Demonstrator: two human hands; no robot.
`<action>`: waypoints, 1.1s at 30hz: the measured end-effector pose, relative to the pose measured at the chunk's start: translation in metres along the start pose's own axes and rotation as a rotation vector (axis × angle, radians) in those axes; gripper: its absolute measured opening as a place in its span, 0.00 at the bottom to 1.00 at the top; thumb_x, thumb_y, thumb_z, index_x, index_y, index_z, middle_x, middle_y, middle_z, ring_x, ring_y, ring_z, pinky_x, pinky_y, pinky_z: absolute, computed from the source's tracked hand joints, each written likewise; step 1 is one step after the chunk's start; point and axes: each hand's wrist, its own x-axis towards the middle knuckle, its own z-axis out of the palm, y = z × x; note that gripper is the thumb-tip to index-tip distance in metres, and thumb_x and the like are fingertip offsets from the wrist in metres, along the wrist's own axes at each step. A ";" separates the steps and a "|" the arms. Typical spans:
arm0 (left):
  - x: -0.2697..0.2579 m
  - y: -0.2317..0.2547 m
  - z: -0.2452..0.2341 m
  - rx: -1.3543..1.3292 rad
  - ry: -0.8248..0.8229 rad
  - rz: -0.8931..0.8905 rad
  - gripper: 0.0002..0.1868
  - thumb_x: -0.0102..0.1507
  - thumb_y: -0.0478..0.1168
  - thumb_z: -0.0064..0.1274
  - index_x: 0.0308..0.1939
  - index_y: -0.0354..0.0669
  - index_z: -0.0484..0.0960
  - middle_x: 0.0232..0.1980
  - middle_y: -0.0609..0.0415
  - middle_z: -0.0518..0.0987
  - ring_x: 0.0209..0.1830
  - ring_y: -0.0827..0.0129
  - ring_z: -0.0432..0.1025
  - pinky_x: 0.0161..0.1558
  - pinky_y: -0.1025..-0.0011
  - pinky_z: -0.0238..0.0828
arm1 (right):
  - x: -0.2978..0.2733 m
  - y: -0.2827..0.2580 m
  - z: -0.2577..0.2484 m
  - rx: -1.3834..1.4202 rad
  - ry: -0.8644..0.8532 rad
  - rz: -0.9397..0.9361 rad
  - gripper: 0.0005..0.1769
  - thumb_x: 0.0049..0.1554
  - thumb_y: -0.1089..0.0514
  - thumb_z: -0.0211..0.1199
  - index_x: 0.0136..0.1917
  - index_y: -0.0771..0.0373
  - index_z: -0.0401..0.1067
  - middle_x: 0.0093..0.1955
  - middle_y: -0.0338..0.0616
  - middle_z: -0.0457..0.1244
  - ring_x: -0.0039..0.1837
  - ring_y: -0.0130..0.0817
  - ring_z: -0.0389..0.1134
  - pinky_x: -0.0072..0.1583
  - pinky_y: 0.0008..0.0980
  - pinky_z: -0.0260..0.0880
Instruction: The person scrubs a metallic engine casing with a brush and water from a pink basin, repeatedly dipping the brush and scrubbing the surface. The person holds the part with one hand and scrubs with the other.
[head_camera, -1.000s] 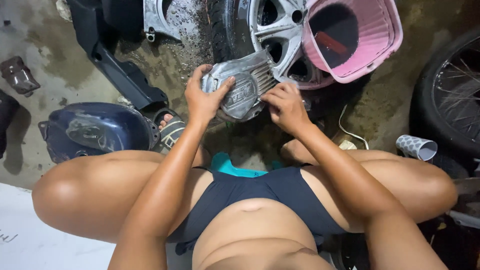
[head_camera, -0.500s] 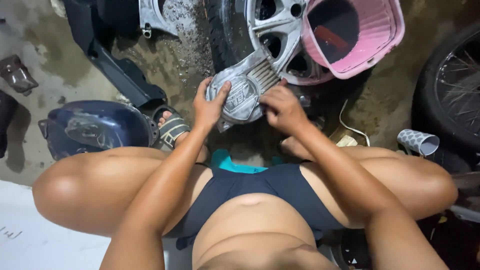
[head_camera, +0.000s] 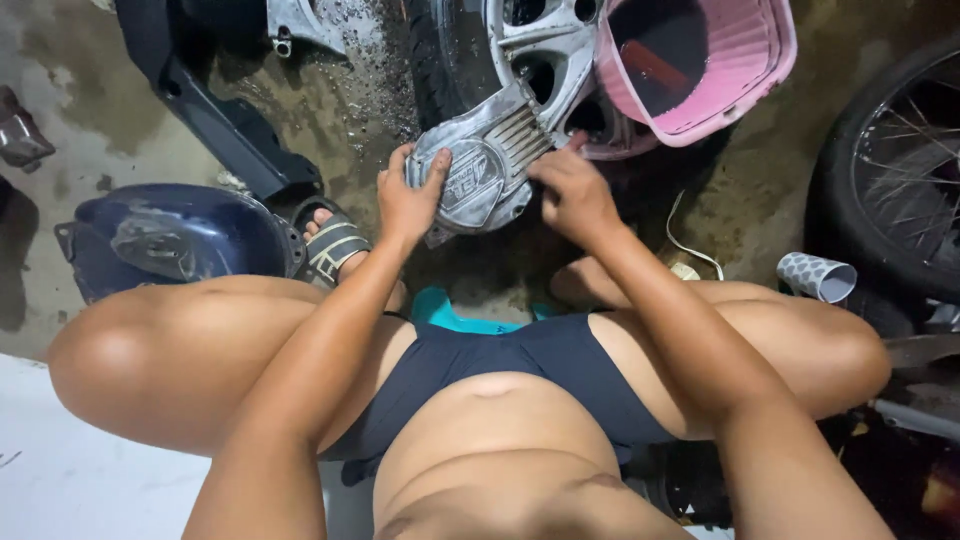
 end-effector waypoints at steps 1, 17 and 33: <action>-0.001 -0.003 0.002 0.000 0.013 0.032 0.38 0.62 0.71 0.58 0.64 0.51 0.75 0.56 0.32 0.75 0.64 0.39 0.70 0.65 0.54 0.68 | 0.000 0.007 0.001 -0.030 0.007 0.033 0.21 0.43 0.74 0.64 0.51 0.63 0.80 0.52 0.52 0.71 0.61 0.53 0.71 0.72 0.49 0.63; -0.019 0.054 -0.011 0.181 -0.173 0.192 0.63 0.52 0.67 0.70 0.79 0.40 0.54 0.78 0.17 0.44 0.76 0.17 0.44 0.70 0.25 0.45 | -0.002 0.017 0.008 -0.157 0.044 0.009 0.19 0.45 0.71 0.62 0.50 0.57 0.80 0.50 0.44 0.70 0.60 0.43 0.71 0.70 0.44 0.67; -0.014 0.057 0.009 0.930 -0.422 0.521 0.67 0.46 0.55 0.76 0.81 0.79 0.47 0.84 0.37 0.31 0.78 0.19 0.38 0.66 0.25 0.53 | 0.002 0.020 0.014 -0.305 0.109 -0.050 0.12 0.46 0.63 0.63 0.42 0.48 0.78 0.44 0.32 0.68 0.53 0.33 0.70 0.63 0.38 0.66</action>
